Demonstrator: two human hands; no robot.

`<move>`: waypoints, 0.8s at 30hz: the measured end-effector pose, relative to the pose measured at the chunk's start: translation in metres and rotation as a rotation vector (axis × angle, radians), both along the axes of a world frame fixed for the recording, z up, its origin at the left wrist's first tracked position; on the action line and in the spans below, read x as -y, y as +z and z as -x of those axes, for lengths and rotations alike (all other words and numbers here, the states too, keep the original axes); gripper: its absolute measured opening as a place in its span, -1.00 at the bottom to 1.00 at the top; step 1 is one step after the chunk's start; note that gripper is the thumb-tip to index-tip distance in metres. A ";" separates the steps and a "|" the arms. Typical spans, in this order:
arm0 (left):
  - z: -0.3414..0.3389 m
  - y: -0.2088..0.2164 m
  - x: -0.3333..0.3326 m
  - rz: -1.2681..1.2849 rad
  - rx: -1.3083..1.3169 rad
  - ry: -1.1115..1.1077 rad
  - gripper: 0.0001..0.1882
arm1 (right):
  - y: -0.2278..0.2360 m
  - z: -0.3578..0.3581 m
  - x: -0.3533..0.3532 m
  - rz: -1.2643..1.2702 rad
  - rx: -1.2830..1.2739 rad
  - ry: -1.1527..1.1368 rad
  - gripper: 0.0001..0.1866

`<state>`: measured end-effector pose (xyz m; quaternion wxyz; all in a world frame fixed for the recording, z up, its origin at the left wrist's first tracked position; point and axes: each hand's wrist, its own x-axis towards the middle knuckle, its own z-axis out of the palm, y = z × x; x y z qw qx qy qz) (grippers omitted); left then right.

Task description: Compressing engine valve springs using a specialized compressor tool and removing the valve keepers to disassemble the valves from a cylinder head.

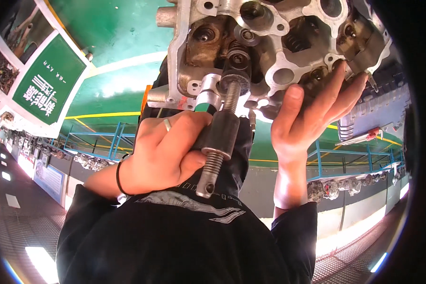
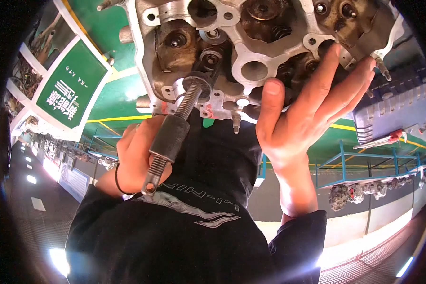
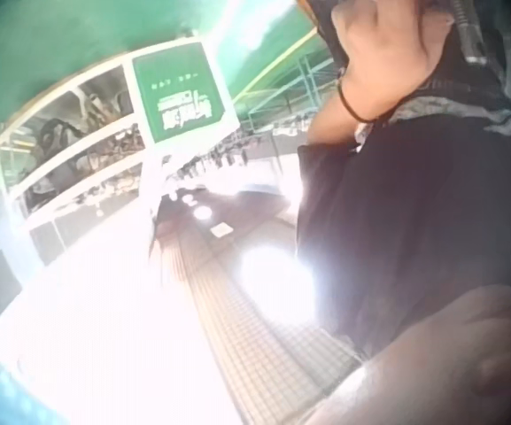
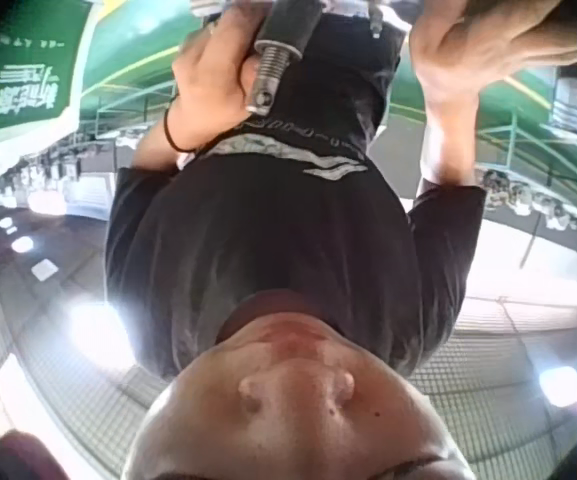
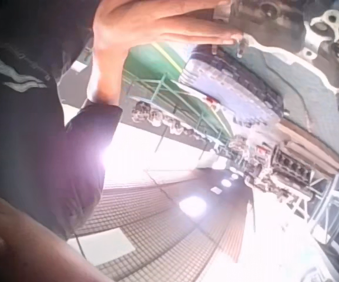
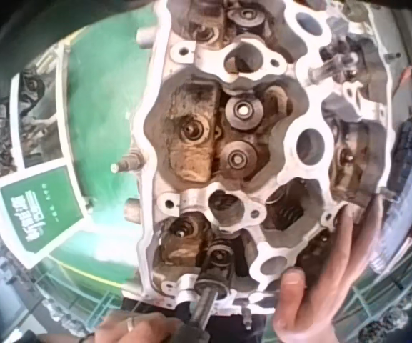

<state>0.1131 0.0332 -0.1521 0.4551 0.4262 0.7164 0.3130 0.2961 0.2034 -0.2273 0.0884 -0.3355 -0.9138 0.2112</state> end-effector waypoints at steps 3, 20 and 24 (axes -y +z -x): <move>-0.004 -0.005 0.004 -0.023 0.065 0.013 -0.64 | 0.000 0.003 -0.001 -0.008 -0.004 0.009 -0.29; -0.007 -0.017 0.010 -0.089 0.251 0.090 -0.48 | -0.004 0.005 -0.002 -0.066 -0.019 -0.019 -0.30; -0.008 -0.014 0.010 -0.061 0.234 0.107 -0.52 | -0.007 0.004 -0.003 -0.079 -0.033 -0.034 -0.25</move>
